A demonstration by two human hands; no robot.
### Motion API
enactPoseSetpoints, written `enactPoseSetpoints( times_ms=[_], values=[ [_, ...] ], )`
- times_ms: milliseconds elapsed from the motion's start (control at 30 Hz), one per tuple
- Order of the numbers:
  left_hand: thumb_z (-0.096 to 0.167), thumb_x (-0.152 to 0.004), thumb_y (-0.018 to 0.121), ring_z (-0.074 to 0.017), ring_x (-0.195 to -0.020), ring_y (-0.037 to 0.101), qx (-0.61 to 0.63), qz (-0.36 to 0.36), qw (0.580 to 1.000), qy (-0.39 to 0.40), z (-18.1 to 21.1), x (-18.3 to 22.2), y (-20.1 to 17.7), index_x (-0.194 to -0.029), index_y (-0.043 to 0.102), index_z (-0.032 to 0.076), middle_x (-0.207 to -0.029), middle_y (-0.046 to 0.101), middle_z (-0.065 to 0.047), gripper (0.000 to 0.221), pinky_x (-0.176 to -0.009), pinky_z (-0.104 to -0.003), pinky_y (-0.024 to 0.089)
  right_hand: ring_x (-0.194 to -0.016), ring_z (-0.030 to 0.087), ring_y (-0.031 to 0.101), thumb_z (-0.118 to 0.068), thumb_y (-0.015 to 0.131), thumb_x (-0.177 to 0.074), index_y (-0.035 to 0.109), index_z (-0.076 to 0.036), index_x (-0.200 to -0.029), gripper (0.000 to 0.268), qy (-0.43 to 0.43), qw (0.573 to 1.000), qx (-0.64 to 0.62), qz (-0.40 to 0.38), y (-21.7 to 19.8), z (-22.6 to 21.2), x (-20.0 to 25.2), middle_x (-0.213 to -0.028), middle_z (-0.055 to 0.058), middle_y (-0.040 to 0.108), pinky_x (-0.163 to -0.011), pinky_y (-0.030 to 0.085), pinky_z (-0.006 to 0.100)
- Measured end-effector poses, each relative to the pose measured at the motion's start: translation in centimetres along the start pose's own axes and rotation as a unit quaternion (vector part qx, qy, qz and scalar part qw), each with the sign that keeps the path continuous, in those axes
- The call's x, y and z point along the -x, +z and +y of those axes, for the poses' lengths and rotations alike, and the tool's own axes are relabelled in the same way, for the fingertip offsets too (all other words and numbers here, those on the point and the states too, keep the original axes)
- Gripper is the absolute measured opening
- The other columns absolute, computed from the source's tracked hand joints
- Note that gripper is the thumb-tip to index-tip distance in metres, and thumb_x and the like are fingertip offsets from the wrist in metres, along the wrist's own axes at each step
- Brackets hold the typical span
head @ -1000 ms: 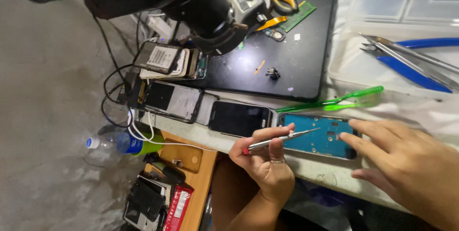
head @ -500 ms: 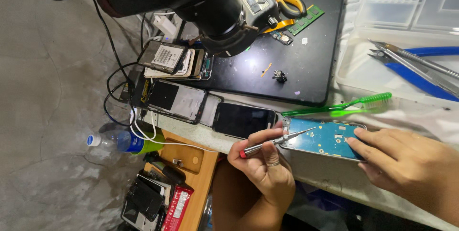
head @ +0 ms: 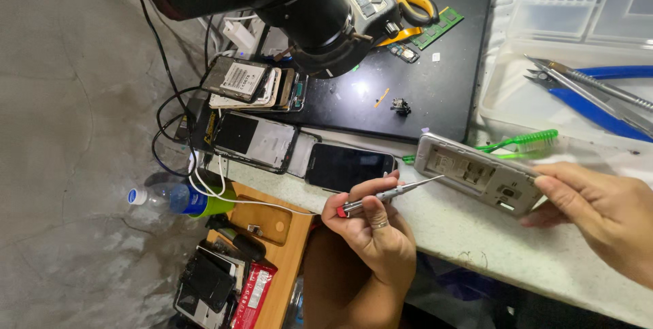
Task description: The person cleans the back of a smartphone with a green brush, then uses a screwdriver and tweezers to remove screws and small components from the phone's back cover. The person continues to pry and remove parts from the device.
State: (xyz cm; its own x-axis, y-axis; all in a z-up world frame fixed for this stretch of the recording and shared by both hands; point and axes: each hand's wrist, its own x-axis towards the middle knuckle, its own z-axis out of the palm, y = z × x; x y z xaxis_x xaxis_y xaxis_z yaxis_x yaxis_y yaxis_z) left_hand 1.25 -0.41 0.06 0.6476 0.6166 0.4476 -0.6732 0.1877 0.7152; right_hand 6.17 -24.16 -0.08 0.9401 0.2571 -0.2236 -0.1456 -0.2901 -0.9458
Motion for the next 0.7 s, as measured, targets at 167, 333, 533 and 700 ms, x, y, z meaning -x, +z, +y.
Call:
enactPoseSetpoints(
  times_ms=[167, 333, 533, 700],
  values=[
    [0.011, -0.113, 0.052, -0.0272, -0.110, 0.068, -0.075, -0.087, 0.993, -0.004, 0.5, 0.5, -0.2, -0.126, 0.027, 0.010, -0.116, 0.068, -0.024, 0.028, -0.108, -0.041, 0.050, -0.089, 0.036, 0.082, -0.023, 0.043, -0.105, 0.064, 0.003, -0.137, 0.046, 0.144, 0.983, -0.107, -0.034, -0.7, 0.7, -1.7, -0.112, 0.026, 0.073, -0.086, 0.059, 0.043],
    [0.002, -0.110, 0.056, -0.0278, -0.118, 0.067, -0.104, -0.164, 0.980, -0.040, 0.8, 0.8, -0.2, -0.111, 0.027, 0.009, -0.121, 0.068, -0.026, 0.030, -0.106, -0.034, 0.050, -0.093, 0.039, 0.079, -0.023, 0.045, -0.105, 0.062, 0.003, -0.138, 0.045, 0.190, 0.968, -0.164, -0.026, -0.9, 1.0, -2.1, -0.115, 0.027, 0.077, -0.088, 0.061, 0.047],
    [0.000, -0.109, 0.059, -0.0284, -0.122, 0.069, -0.147, -0.206, 0.967, -0.017, 1.0, 0.9, -0.1, -0.108, 0.029, 0.006, -0.122, 0.070, -0.028, 0.030, -0.106, -0.034, 0.053, -0.092, 0.039, 0.079, -0.026, 0.047, -0.105, 0.065, 0.003, -0.137, 0.046, 0.185, 0.965, -0.182, -0.039, -1.0, 1.6, -2.3, -0.114, 0.027, 0.077, -0.087, 0.062, 0.049],
    [-0.001, -0.108, 0.060, -0.0286, -0.122, 0.069, -0.158, -0.209, 0.965, -0.003, 0.9, 0.7, 0.1, -0.107, 0.030, 0.006, -0.122, 0.069, -0.028, 0.030, -0.109, -0.035, 0.054, -0.093, 0.038, 0.079, -0.029, 0.045, -0.106, 0.066, 0.002, -0.137, 0.048, 0.203, 0.962, -0.176, -0.038, -1.1, 0.3, -2.1, -0.114, 0.027, 0.077, -0.088, 0.061, 0.049]
  ],
)
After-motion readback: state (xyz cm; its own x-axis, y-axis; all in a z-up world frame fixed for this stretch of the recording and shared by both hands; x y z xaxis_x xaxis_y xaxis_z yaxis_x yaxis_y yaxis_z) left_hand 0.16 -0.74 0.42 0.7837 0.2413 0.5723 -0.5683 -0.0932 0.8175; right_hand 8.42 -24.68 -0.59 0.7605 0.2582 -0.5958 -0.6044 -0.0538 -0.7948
